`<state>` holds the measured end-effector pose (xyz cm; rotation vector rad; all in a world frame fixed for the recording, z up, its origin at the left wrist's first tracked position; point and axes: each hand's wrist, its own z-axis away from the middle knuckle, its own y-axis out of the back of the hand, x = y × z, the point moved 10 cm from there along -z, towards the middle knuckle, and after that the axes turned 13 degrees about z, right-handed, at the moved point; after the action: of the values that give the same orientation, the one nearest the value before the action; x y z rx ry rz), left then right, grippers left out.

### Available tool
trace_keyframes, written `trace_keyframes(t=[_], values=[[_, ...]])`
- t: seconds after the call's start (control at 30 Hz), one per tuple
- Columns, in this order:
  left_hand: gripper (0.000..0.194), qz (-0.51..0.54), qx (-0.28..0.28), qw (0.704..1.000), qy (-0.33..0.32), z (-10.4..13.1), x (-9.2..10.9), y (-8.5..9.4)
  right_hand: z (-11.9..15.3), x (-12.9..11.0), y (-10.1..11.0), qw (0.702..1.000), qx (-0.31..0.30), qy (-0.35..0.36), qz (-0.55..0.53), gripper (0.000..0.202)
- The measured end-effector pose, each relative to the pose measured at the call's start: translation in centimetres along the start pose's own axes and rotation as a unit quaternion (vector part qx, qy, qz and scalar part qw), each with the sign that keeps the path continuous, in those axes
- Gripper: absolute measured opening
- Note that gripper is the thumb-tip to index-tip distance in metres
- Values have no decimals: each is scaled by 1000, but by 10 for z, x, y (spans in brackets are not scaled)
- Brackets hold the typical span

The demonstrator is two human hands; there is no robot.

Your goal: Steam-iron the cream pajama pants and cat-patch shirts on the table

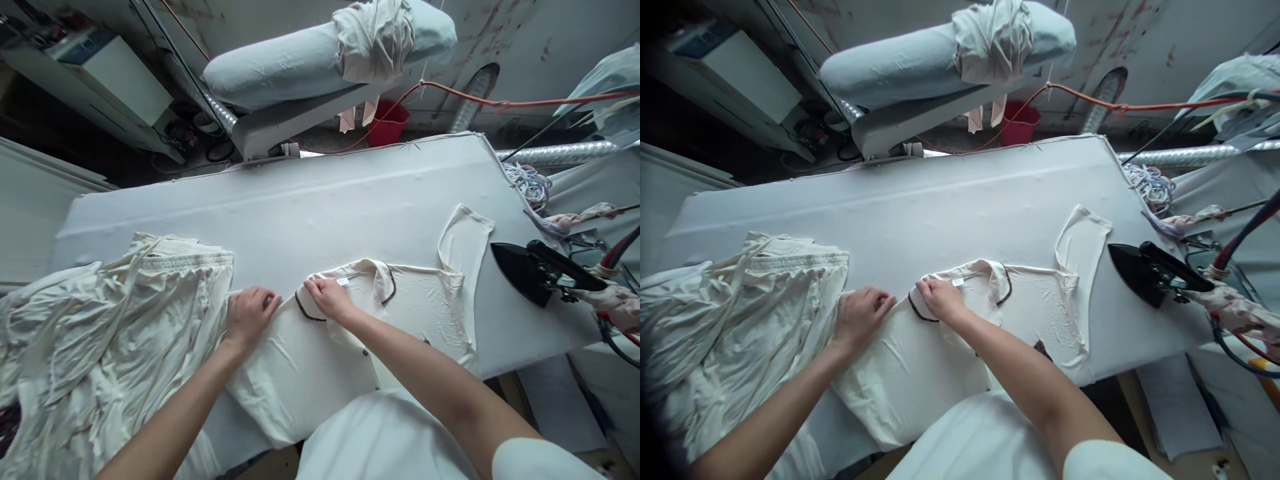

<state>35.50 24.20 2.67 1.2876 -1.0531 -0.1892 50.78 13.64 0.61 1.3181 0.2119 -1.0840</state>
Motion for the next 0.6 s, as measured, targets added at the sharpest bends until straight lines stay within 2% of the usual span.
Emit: trace_keyframes(t=[0.03, 0.07, 0.1, 0.13, 0.17, 0.2, 0.23, 0.27, 0.3, 0.33, 0.37, 0.4, 0.47, 0.5, 0.53, 0.57, 0.6], values=[[33, 36, 21, 999, -2, -7, 15, 1, 15, 4, 15, 999, 43, 13, -19, 39], [34, 83, 29, 996, 6, -16, 35, -5, 33, 9, 31, 994, 102, 27, -32, 34], [38, 139, 9, 990, 26, -27, 58, -22, 54, 17, 45, 985, 167, 40, -34, 29], [43, 201, -38, 977, 56, -38, 84, -48, 75, 26, 55, 974, 219, 49, -20, 24], [49, 259, -108, 955, 98, -47, 108, -82, 91, 36, 58, 968, 244, 53, 11, 20], [53, 303, -175, 926, 142, -53, 132, -116, 102, 48, 55, 969, 236, 56, 52, 18], [56, 328, -221, 901, 177, -59, 151, -143, 107, 60, 50, 973, 203, 60, 91, 16], [57, 339, -247, 885, 201, -65, 165, -164, 108, 76, 48, 978, 163, 58, 116, 17], [58, 338, -251, 882, 213, -73, 173, -177, 109, 94, 56, 981, 135, 52, 127, 18], [58, 331, -241, 887, 214, -81, 176, -183, 109, 113, 77, 981, 135, 44, 130, 20], [57, 322, -230, 894, 211, -87, 177, -185, 111, 133, 114, 976, 171, 33, 133, 23], [57, 316, -222, 899, 208, -91, 175, -184, 117, 157, 162, 962, 233, 15, 140, 27], [54, 305, -206, 908, 202, -92, 170, -178, 144, 205, 273, 893, 393, -22, 219, 37], [52, 300, -194, 912, 200, -91, 168, -174, 155, 233, 320, 859, 429, -57, 272, 45], [50, 302, -175, 914, 205, -89, 166, -170, 165, 263, 361, 837, 438, -100, 312, 50], [47, 311, -153, 912, 219, -86, 164, -167, 167, 293, 389, 843, 398, -137, 334, 50], [43, 327, -131, 905, 238, -83, 161, -167, 167, 319, 407, 856, 347, -161, 348, 46]])
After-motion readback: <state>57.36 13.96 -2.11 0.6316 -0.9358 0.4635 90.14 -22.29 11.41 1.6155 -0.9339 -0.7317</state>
